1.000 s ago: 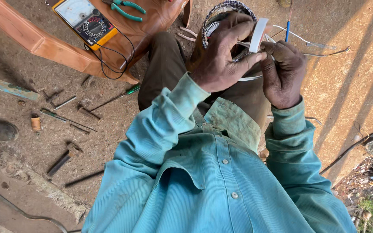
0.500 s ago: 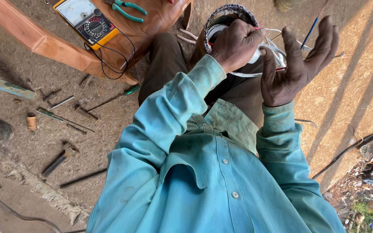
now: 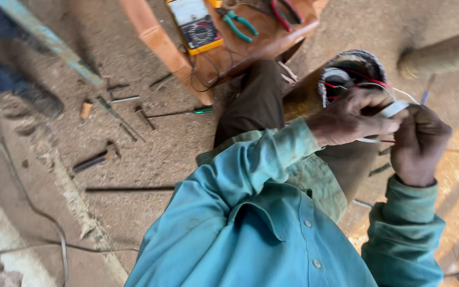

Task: The person sits on the ground with a bucket of wires between their legs and wraps electrical tape around wire connections. They pull tape from the roll, wind it around the joined wires, and tear off pieces, working through several wire bundles one at a time.

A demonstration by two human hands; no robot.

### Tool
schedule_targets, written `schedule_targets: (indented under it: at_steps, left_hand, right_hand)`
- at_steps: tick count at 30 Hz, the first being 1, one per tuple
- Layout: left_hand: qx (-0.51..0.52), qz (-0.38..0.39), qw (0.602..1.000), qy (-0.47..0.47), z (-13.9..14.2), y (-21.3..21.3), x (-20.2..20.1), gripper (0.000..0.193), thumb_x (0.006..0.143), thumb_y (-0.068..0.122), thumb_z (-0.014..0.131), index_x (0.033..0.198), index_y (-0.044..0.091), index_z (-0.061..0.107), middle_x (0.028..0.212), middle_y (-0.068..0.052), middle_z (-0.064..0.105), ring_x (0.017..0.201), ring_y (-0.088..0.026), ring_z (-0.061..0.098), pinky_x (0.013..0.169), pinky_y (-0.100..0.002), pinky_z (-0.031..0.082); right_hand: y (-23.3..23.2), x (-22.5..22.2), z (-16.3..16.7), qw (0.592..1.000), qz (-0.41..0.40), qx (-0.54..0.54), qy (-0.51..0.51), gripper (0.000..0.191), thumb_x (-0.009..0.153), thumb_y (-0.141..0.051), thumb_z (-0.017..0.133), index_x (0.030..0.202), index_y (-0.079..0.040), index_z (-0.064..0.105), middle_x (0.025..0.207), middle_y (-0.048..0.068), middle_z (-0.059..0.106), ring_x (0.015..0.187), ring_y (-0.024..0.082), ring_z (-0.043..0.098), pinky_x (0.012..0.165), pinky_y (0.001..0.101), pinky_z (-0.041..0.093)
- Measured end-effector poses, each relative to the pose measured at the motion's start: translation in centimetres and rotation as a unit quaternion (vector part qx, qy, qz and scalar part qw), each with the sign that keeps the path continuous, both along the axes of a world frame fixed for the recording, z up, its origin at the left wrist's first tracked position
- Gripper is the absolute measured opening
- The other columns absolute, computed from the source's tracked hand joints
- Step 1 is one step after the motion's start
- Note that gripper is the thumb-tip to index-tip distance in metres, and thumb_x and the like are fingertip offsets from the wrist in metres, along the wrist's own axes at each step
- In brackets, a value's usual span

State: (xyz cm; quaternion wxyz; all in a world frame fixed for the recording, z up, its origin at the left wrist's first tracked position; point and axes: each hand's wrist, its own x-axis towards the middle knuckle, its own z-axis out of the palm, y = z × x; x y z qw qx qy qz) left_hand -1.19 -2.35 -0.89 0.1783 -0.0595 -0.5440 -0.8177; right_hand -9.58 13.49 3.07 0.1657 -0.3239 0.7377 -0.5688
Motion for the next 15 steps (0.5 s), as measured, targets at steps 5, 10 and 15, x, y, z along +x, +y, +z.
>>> schedule_targets:
  at_steps: [5,10,15]
  left_hand:
    - [-0.329,0.341,0.879,0.058,-2.5,-1.5,-3.1,0.059,0.075,0.047,0.083,0.114,0.004,0.07,0.105,-0.012,0.073,0.096,-0.023,0.071,0.087,-0.03,0.056]
    - [-0.244,0.059,0.947,-0.201,-3.9,-1.7,-7.2,0.045,0.087,0.055,0.068,0.094,0.014,0.084,0.079,-0.002,0.079,0.079,-0.017,0.074,0.075,-0.033,0.06]
    - [-0.326,0.149,0.888,-0.289,-4.4,-1.7,-7.8,0.037,0.091,0.047,0.059,0.086,0.019,0.083,0.079,-0.003,0.08,0.078,-0.018,0.076,0.078,-0.037,0.058]
  right_hand:
    - [-0.2,0.2,-0.6,0.989,0.054,0.053,0.127,0.017,0.119,0.0,0.057,0.109,0.011,0.065,0.095,0.011,0.067,0.086,0.009,0.059,0.079,0.0233,0.048]
    - [0.0,0.1,-3.3,0.944,-0.01,0.103,0.313,0.02,0.118,-0.002,0.067,0.109,0.015,0.069,0.088,0.018,0.067,0.073,0.019,0.058,0.067,0.0288,0.046]
    - [1.0,-1.4,-6.1,0.871,-0.006,0.185,0.456,0.019,0.121,-0.001,0.064,0.111,0.012,0.072,0.086,0.019,0.069,0.071,0.023,0.061,0.064,0.0322,0.047]
